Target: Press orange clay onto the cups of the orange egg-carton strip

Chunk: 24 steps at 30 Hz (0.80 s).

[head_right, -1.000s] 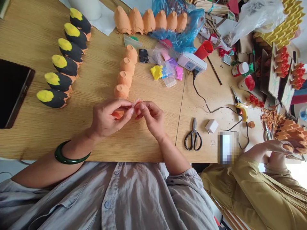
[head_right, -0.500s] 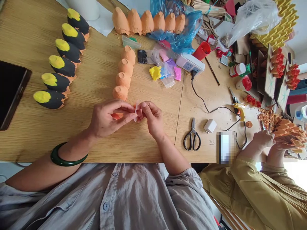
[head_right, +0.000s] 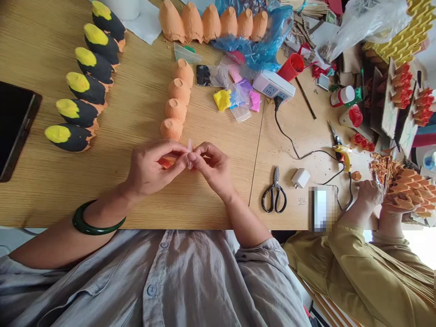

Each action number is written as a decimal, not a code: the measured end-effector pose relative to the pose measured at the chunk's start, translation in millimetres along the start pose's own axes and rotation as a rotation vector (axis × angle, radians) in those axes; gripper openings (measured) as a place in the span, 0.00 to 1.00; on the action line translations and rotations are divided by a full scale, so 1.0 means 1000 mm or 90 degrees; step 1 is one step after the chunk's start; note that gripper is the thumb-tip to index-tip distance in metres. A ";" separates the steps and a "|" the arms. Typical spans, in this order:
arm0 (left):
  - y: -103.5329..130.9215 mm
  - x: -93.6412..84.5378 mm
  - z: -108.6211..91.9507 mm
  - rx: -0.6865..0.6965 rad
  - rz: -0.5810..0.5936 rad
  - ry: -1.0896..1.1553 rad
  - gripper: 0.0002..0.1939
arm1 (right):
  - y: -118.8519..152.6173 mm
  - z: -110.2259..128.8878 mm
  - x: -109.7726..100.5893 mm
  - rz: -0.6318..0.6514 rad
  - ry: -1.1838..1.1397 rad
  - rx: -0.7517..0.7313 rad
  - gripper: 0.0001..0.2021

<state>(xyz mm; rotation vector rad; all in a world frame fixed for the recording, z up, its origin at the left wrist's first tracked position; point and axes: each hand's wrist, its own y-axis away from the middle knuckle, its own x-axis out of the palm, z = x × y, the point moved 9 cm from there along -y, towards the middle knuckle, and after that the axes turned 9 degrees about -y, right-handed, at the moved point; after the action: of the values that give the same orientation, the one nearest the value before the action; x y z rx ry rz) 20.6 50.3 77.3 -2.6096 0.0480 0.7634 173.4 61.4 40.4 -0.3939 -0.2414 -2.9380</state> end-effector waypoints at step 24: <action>0.002 0.004 -0.015 0.169 -0.023 -0.127 0.09 | 0.031 0.046 0.021 0.072 0.538 -0.504 0.11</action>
<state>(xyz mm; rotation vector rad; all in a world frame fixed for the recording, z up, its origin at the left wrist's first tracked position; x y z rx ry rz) 31.0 42.9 85.8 -2.2686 0.0415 0.9324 170.7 36.1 93.9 0.7283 1.0049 -2.6545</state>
